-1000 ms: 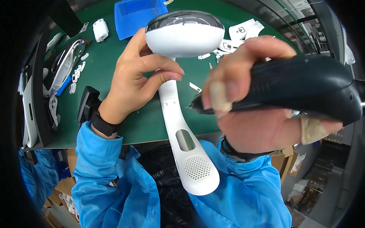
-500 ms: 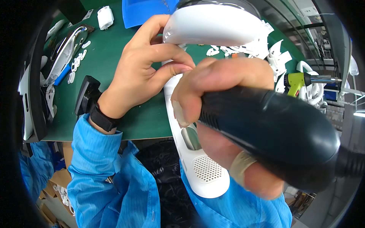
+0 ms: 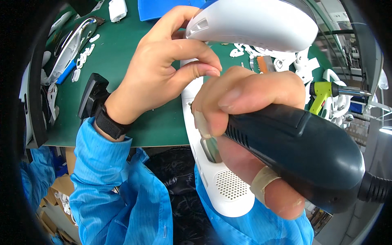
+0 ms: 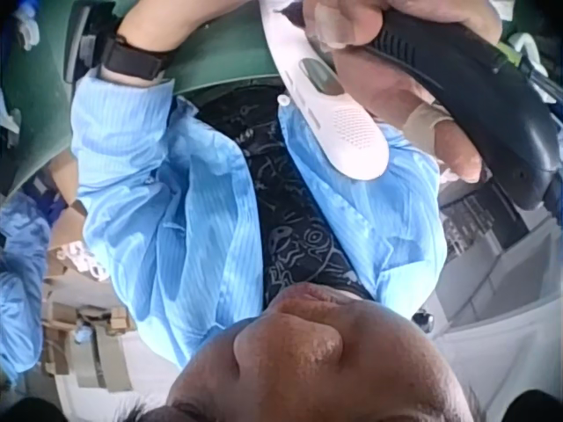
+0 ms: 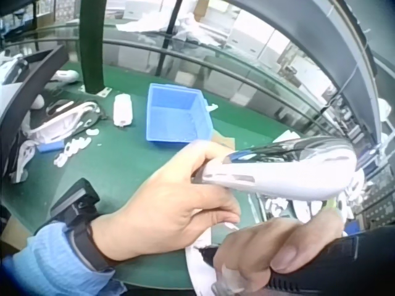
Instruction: Assemble the white plastic housing and internal components of a neck-worn electronic device using an electric screwdriver.
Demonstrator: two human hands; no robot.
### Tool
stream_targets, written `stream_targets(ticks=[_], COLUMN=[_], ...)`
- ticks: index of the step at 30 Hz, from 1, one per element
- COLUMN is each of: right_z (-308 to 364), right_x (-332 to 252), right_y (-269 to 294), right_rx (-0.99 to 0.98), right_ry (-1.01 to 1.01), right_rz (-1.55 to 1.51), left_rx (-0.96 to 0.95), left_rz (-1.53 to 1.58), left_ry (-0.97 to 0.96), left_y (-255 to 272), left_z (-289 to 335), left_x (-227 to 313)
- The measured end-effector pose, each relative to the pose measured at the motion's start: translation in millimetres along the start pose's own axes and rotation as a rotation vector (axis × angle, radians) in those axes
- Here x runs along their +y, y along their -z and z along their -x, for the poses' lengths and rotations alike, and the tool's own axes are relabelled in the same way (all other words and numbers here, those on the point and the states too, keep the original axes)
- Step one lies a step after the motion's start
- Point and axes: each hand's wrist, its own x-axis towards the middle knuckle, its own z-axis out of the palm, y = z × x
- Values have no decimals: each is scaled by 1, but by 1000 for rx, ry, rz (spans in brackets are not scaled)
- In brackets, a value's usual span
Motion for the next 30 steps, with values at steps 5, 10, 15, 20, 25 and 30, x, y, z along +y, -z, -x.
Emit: stream_targets(ticks=[5,10,15,20,25,30], right_z=[-2,-2,1,1,1,-10], right_x=[3,6,5,1,4,8], right_y=[3,-4,-20,-22,-28,-40], right_rx=[-20,50,114,129,168,190], right_ry=[0,-48,-112,-147,-124,-90], right_rz=[19,13,106,48,54,94], left_rx=[-160,-64,-12,-15,-4,58], left_rz=[26,77,34,16,22,175], left_ry=[198,156,117,88,25,77], left_y=[8,-1,-5,-2,-8,-12], left_z=[-1,7,11,5,6,9], left_x=[7,-1,-3,3,-5,-4])
